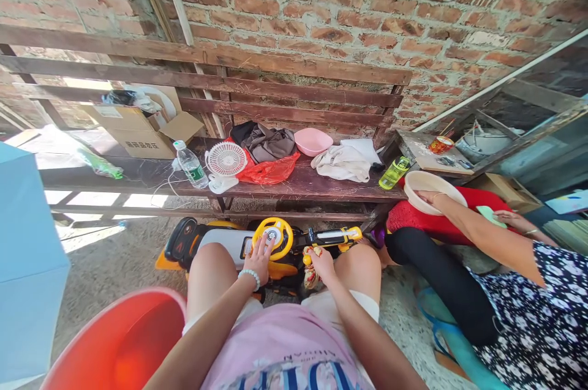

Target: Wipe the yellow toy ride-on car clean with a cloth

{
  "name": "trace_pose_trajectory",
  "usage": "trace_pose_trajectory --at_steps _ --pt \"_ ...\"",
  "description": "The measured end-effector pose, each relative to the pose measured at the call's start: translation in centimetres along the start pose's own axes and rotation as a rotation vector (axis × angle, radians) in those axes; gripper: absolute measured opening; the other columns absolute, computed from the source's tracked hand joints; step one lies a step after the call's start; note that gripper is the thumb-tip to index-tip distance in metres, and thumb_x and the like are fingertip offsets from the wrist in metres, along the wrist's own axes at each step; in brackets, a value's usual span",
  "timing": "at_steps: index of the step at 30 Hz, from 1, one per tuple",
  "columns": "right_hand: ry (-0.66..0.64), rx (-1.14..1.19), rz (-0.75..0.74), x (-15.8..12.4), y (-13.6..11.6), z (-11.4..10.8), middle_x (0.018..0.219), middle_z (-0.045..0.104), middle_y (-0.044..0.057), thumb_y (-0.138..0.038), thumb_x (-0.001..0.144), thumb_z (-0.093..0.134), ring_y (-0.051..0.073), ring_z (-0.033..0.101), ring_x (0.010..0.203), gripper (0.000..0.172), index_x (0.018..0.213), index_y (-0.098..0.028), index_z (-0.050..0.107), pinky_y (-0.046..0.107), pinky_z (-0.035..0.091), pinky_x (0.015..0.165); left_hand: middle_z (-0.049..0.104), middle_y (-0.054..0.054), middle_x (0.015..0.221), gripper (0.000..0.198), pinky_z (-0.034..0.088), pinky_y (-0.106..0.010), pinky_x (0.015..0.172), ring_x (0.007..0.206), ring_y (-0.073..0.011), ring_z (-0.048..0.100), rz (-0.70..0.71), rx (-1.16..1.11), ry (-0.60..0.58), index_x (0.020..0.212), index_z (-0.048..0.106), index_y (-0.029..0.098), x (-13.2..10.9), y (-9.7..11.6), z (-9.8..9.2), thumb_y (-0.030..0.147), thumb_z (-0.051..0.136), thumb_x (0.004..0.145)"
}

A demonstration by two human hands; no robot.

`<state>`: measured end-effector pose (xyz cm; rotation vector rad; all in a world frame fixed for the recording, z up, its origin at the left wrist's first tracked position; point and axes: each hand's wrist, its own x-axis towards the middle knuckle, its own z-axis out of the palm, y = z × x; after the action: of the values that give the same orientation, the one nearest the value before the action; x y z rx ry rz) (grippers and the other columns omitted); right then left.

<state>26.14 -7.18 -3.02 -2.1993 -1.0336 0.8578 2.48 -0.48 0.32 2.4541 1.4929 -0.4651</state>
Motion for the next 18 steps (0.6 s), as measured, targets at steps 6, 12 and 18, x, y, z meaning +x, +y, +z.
trace_pose_trajectory --at_steps 6,12,18 --pt "0.021 -0.096 0.058 1.5 1.7 0.3 0.105 0.079 0.010 -0.034 0.090 0.063 0.023 0.075 0.098 0.018 0.097 -0.020 0.071 0.025 0.052 0.078 -0.010 -0.009 0.174 0.102 0.037 -0.054 0.119 0.161 -0.0323 0.005 0.004 -0.003 -0.002 0.167 0.004 0.027 0.2 -0.1 0.1 0.011 0.060 0.083" --pt "0.124 -0.114 0.124 1.1 2.2 0.0 0.100 0.078 0.016 -0.031 0.092 0.057 0.027 0.075 0.094 0.021 0.098 -0.016 0.071 0.030 0.053 0.077 -0.016 -0.008 0.172 0.105 0.036 -0.057 0.118 0.161 -0.0343 0.000 0.017 -0.034 -0.027 0.167 0.000 0.026 0.3 -0.3 -0.1 0.017 0.063 0.083" --pt "0.201 -0.041 -0.026 0.8 1.4 0.1 0.103 0.076 0.008 -0.036 0.085 0.059 0.022 0.070 0.094 0.021 0.094 -0.021 0.071 0.027 0.051 0.080 -0.020 -0.006 0.172 0.109 0.033 -0.061 0.118 0.161 -0.0368 -0.004 0.026 -0.089 -0.059 0.166 -0.003 0.028 0.6 -0.5 0.2 0.033 0.067 0.084"
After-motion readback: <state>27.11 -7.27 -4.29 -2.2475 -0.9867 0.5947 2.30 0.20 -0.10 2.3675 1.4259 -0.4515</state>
